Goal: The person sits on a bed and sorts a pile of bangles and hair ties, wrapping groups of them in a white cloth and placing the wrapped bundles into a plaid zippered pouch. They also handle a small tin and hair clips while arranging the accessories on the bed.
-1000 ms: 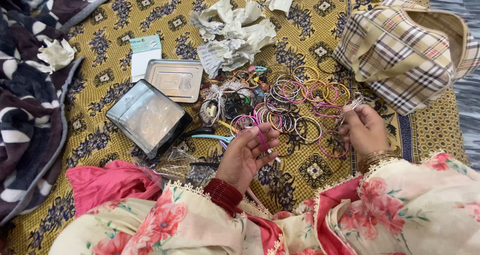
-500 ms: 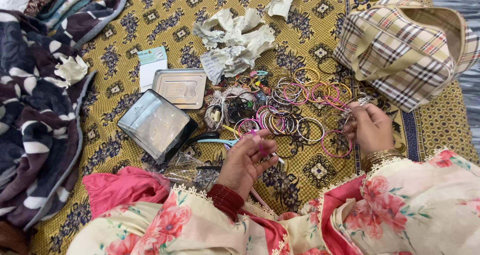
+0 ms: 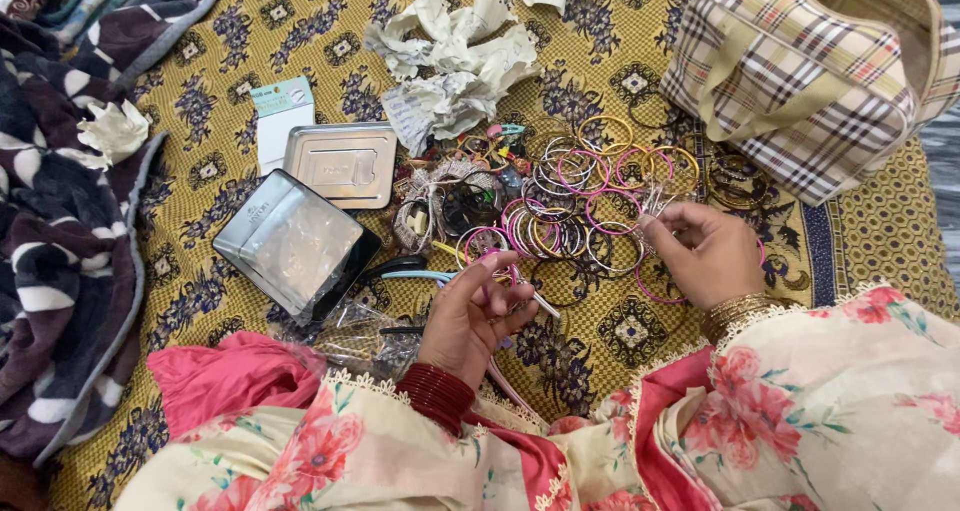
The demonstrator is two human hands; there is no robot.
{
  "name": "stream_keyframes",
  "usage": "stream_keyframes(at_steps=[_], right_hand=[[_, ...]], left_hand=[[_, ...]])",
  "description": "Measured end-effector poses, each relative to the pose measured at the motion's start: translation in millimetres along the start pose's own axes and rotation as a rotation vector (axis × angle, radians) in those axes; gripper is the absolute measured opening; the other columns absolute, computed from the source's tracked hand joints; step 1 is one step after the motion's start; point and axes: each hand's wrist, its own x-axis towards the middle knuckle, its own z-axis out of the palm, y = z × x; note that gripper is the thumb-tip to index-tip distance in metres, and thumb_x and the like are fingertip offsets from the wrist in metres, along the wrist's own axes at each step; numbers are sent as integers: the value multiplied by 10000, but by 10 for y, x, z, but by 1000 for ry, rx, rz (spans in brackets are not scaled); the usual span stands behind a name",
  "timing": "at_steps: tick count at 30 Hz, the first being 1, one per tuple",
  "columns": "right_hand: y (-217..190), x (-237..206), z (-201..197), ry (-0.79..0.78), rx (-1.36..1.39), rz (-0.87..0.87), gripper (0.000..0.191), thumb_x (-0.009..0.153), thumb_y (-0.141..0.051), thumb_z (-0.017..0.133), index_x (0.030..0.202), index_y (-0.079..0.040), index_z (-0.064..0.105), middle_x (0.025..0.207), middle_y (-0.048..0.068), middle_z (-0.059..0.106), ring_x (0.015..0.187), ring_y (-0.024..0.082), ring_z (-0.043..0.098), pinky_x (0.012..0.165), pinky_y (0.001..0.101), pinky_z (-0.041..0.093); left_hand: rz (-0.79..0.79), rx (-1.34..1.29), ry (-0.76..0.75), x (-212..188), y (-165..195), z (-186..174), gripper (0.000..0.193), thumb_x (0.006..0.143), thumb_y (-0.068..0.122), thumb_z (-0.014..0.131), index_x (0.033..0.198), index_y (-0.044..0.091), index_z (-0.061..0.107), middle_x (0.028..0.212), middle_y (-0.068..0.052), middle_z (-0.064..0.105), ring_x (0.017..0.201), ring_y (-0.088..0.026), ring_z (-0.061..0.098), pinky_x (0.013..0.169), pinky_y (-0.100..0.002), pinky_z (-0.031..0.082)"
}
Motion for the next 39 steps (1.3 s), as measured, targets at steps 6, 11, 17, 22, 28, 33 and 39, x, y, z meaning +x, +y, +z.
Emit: stream_keyframes(at_steps=[6,11,17,22,28,33,39], right_hand=[[-52,18,6,114,-130,12,207,974,-209,753,941,-6,730,700,-22,679,602,8,531,528,208,403],[-28,43,8,158,-58,21,216,1031,-216,719,970,-9,714,699,-39,624,601,6,469,513,225,352],[-26,58,15,81,-54,37,228,1026,-230,684,1001,-8,730,714,-53,631,624,-7,485,538,205,377],[-43,37,65,45,-166,-5,249,1029,-230,693,1024,13,749,666,-30,624,601,13,484,532,210,380],[-64,20,108,38,-114,-31,219,1044,-208,688,1075,-2,755,685,-33,592,611,14,461,524,224,355],[-77,2,106,41,-187,-31,220,1046,-188,657,1171,-37,757,692,-18,629,600,24,491,527,228,386],[-71,22,123,41,-168,-66,203,1015,-154,693,1166,-30,748,848,9,739,712,34,638,644,233,516]], left_hand=[[25,-38,-16,48,4,-19,418,979,281,618,1236,-45,654,600,15,471,794,-173,707,812,-382,635],[27,-74,-49,91,-1,-42,405,982,235,633,1286,-33,630,722,5,563,842,-169,707,839,-392,635],[30,74,-235,159,-27,-13,450,974,70,594,1419,26,543,1303,-100,671,1178,-181,657,957,-391,596],[15,44,-301,194,-35,-16,448,1016,59,551,1460,2,528,1412,-125,631,1289,-215,613,1044,-373,554],[32,85,-342,203,-34,-30,468,996,27,581,1461,30,529,1435,-117,620,1319,-213,604,1058,-366,541],[26,83,-333,220,-24,-13,475,991,37,596,1462,38,536,1404,-108,644,1290,-209,626,1029,-359,555],[21,70,-290,195,8,-14,453,1001,113,619,1441,23,559,1326,-115,683,1200,-187,667,974,-350,587]])
